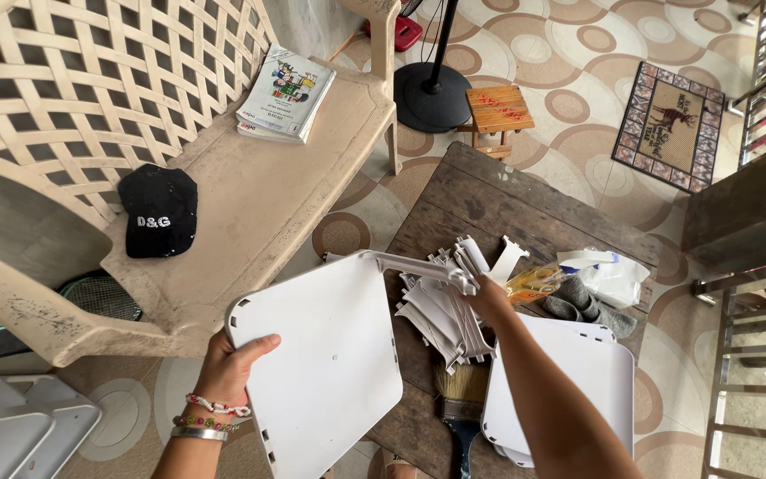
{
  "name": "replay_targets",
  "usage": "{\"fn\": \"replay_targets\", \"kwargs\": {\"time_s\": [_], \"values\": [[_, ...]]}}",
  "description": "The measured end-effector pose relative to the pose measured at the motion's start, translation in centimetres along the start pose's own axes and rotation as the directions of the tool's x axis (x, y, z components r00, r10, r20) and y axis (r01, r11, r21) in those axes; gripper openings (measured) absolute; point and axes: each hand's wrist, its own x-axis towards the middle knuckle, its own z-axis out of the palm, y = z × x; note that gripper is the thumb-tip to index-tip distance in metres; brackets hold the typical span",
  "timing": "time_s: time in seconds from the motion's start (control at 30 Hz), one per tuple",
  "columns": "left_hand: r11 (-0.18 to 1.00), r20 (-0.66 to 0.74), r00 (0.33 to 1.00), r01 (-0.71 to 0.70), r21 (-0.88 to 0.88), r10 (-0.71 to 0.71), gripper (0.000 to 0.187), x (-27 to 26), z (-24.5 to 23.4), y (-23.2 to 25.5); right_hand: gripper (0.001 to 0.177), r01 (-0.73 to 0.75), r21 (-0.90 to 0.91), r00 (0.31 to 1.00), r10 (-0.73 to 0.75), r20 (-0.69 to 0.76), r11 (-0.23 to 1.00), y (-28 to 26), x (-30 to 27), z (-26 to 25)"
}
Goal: The person assembles white plastic trays by attaching small plastic legs to each corner. They use a brush to wipe the tray surfaces before and after attaching the legs, then stack the finished units on a wooden table.
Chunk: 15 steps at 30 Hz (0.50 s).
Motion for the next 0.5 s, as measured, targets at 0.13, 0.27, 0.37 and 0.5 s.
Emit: {"fn": "replay_targets", "kwargs": {"time_s": [0.13, 0.27, 0.37, 0.5], "values": [[0.995, 0.108, 0.993, 0.037, 0.093, -0.047, 0.008, 0.4, 0.5, 0.2, 0.075, -0.056, 0.478, 0.955, -0.093, 0.283, 0.877, -3.9, -2.7, -5.0], [0.933, 0.252, 0.968, -0.096, 0.346, 0.006, 0.023, 1.3, 1.8, 1.5, 0.075, 0.058, 0.347, 0.755, -0.269, 0.598, 0.936, -10.0, -9.5, -7.6], [0.878, 0.331, 0.941, -0.212, 0.428, 0.066, 0.021, 1.0, 3.4, 2.4, 0.052, 0.253, -0.104, 0.846, -0.168, 0.505, 0.962, -14.1, -13.9, -5.3], [0.697, 0.383, 0.924, -0.278, 0.661, 0.006, 0.027, 0.5, 5.2, 3.0, 0.027, 0.180, -0.278, 0.952, -0.096, 0.289, 0.944, -13.7, -16.0, -3.2]]}}
